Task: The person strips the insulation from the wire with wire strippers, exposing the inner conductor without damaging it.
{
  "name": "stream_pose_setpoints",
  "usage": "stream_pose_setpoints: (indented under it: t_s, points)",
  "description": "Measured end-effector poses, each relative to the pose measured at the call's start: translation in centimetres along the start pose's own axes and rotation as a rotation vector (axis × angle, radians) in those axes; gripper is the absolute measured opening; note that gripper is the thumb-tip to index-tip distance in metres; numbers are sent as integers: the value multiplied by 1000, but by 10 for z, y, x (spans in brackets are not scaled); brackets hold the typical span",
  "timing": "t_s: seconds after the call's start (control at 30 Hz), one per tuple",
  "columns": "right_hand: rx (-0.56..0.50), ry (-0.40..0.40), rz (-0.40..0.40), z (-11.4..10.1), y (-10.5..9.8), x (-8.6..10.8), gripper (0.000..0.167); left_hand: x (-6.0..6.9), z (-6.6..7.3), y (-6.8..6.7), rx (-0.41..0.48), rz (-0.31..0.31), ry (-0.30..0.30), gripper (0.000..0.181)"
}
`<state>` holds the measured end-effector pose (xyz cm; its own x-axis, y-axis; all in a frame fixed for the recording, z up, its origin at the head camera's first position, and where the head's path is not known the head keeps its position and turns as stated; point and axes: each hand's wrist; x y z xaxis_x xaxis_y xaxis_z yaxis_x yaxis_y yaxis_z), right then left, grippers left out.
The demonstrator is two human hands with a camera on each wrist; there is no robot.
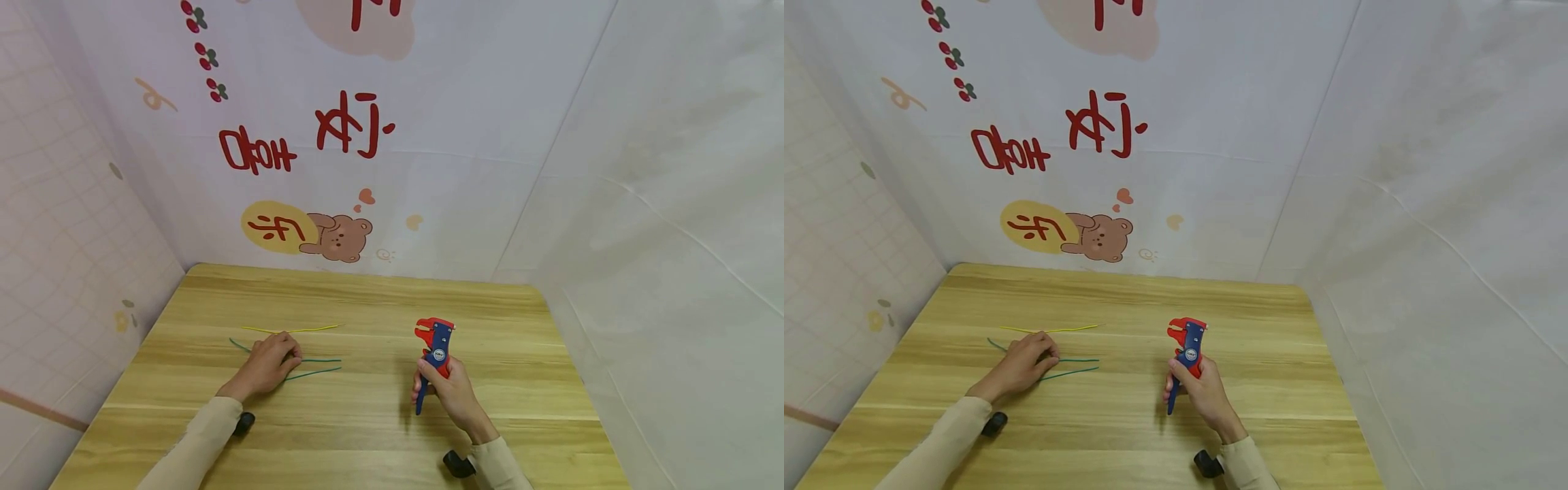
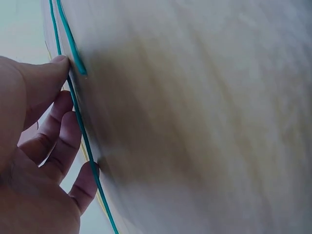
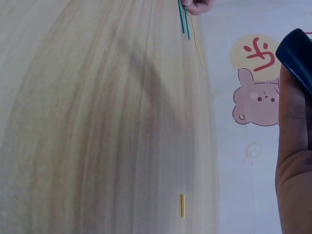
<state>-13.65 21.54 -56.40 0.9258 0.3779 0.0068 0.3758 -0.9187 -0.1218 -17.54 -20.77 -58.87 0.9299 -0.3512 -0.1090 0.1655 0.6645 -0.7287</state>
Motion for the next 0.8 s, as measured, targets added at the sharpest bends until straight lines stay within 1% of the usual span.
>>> stream_pose_setpoints:
  t_s: [0.13,0.43,0.8]
  points:
    - [-4,-16,-10,0,0,1,18,0,-1,0,10,3,-9,13]
    - [0,-18,-8,2,0,1,17,0,-3,2,39,12,-45,11]
    - [-8,-15,-8,1,-1,1,18,0,-2,1,42,25,-41,10]
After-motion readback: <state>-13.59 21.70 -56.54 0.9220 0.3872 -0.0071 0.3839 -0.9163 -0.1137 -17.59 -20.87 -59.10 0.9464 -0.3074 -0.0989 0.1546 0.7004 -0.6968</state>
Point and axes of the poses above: each hand's wrist, its own x-axis away from the middle knuckle, its own y-axis out of the palm, z = x × y, and after that the axes turned 12 degrees about x, right-handed
